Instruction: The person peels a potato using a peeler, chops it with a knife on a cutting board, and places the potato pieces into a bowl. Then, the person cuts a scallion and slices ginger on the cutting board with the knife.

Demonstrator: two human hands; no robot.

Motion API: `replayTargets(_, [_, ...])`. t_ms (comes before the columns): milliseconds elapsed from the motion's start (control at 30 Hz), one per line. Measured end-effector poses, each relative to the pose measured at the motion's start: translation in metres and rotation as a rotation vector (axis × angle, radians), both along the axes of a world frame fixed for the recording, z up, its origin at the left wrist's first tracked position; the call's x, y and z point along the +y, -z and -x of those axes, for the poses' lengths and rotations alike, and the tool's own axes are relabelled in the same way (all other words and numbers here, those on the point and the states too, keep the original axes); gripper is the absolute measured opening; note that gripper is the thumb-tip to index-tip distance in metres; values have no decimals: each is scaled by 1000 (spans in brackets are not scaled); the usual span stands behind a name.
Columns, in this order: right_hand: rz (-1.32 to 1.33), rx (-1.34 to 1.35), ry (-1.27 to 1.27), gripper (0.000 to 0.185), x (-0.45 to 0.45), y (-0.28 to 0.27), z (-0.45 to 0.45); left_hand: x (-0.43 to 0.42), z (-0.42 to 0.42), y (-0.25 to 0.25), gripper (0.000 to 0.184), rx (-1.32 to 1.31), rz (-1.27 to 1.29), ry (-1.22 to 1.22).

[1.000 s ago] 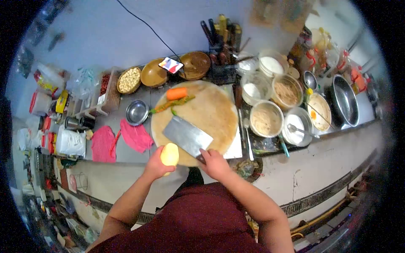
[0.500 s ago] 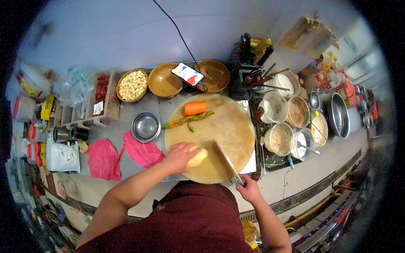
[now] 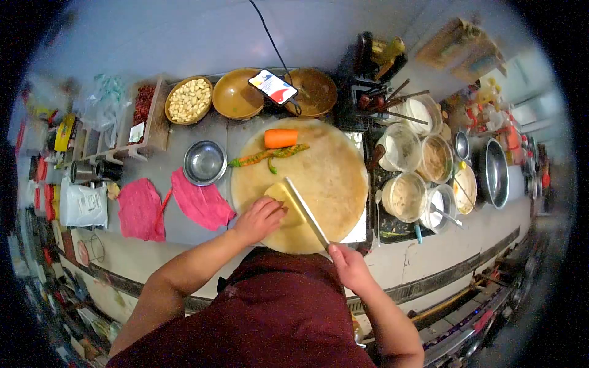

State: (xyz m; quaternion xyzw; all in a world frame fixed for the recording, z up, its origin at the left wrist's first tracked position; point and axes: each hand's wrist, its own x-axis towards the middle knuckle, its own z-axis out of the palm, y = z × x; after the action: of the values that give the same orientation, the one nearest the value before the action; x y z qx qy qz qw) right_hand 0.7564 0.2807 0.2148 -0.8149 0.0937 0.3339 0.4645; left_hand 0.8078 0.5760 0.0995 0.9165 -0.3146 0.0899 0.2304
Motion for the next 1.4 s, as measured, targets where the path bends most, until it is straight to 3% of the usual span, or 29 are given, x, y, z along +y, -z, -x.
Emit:
replayTargets(100, [79,68,-95,47,23,-35,-20,-5,0,-2,38,92,-44,-11])
replayTargets(333, [182,-123,-314,46,22,-31,-27,-7,2,3,43,17,-45,-72])
replayTargets(633, [258,-63,-482,43,37,-46,-46,-3,2,13,40,52,-26,-69])
replayTargets(933, [202,-71,-507,45,64,28,-68,3,-5,10,41,4,68,-77])
replayTargets(1133, [181,-41,-366,60,44,34,-72,8,6,18,42,-6,80,-94])
replayTargets(1200, [254,194,-266,61,33,25,-72,11,13,16,41,23,68,-101])
replayTargets(1333, [369,-76,-246,59,14,32,-45,16,15,13,37,-17,75,-36])
replayTargets(1400, [330,14,-193,58,8,26,-48,14,16,14,30,-31,88,-40])
